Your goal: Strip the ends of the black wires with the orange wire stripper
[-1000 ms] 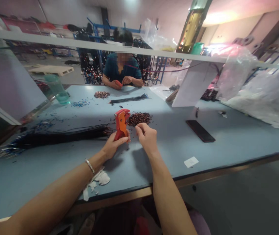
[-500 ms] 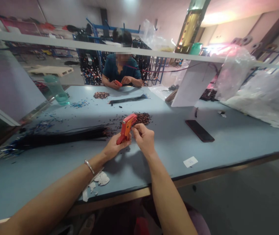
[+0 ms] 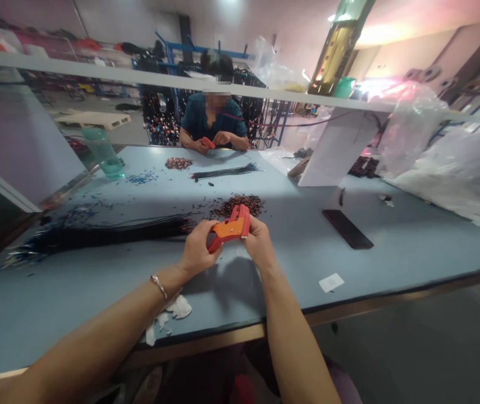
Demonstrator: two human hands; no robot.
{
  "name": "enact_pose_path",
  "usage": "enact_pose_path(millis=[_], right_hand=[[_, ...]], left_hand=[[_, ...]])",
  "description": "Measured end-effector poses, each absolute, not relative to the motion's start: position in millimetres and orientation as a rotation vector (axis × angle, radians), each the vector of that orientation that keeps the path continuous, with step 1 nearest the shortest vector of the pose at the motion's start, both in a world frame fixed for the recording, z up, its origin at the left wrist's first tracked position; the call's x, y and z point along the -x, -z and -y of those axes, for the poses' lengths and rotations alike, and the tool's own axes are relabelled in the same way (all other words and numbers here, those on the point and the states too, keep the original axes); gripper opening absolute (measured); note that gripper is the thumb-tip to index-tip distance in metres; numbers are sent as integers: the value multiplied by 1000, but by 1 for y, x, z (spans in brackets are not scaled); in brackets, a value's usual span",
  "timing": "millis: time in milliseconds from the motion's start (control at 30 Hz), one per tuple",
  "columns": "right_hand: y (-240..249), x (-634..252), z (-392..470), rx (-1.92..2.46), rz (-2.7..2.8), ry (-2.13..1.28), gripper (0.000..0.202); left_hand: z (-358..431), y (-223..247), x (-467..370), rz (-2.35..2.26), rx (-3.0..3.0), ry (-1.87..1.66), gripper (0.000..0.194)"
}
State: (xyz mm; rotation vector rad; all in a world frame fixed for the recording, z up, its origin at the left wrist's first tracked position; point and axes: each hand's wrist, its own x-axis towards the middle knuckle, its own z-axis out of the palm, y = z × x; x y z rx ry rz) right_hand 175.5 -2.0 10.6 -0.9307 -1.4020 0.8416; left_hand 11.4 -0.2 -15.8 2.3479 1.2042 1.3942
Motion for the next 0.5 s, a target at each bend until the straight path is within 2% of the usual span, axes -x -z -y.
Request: enact_pose_path(millis=[200,500], right_hand=[[-7,-180,0,958,1381,-917,6],[-3,-184,-3,931,1372,-969,12]], left_hand=[[1,16,-10,-1370,-2485,-1348,48],[2,16,-9,-1375,-2502,-1321,47]])
